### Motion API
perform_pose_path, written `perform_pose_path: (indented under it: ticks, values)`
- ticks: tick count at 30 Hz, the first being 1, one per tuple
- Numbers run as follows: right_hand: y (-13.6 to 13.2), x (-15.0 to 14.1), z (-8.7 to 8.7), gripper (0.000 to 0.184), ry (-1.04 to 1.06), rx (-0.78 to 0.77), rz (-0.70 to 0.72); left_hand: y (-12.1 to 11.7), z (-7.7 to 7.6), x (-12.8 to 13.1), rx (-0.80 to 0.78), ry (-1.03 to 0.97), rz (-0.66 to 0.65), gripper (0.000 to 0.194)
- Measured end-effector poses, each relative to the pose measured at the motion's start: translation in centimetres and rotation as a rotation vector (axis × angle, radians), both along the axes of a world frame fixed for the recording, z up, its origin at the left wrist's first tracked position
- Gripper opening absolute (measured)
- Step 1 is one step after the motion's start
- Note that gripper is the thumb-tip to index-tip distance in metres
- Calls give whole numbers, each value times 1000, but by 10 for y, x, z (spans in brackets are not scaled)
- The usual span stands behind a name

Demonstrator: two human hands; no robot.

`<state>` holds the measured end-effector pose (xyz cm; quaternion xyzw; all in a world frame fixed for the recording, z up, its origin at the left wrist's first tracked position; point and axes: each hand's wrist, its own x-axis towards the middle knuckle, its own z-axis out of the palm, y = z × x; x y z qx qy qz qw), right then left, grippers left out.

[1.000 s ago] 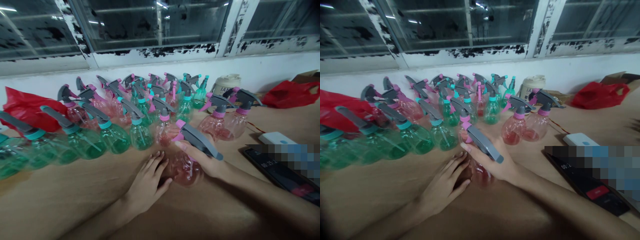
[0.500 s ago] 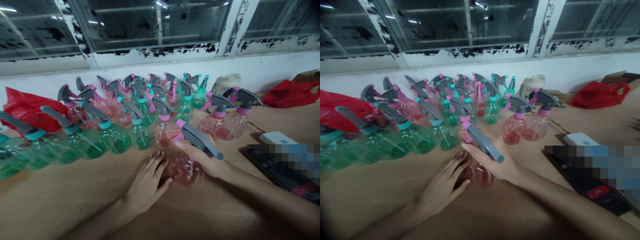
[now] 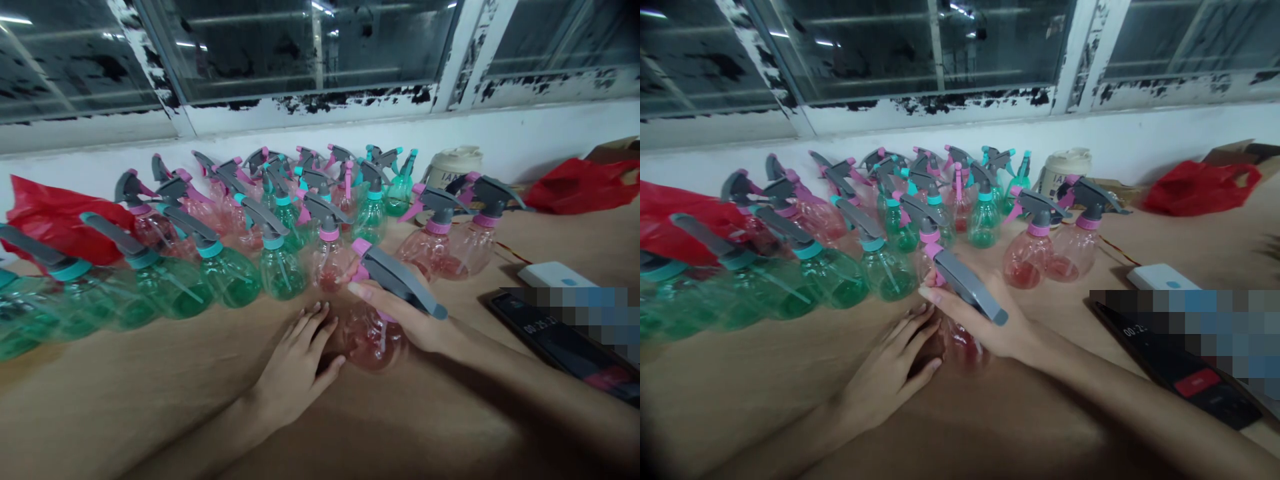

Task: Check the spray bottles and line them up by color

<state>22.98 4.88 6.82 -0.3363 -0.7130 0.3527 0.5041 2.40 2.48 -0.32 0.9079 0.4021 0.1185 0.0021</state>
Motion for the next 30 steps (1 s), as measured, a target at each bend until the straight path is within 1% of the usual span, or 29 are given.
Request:
perform_pose_path:
  ticks: [3, 8, 10, 12, 14, 20, 30]
  values:
    - [-1, 1, 0, 9, -22, 10, 3, 0, -1, 0, 4, 0, 2, 46]
    - [-4, 1, -3, 23, -40, 8, -35, 1, 0, 0, 2, 16, 0, 48]
    - [-4, 1, -2, 21, -44, -2, -8, 1, 0, 0, 2, 17, -2, 49]
    - [-3, 1, -2, 14, -36, -6, 18, 1, 0, 0, 2, 20, -8, 49]
    - [-2, 1, -1, 11, -24, 0, 10, 1, 0, 0, 3, 23, -8, 48]
    - [-3, 0, -2, 13, -35, 30, -74, 1, 0, 1, 8, 20, -3, 49]
    - [-2, 0, -3, 13, 14, 34, -82, 0, -1, 0, -3, 5, -4, 46]
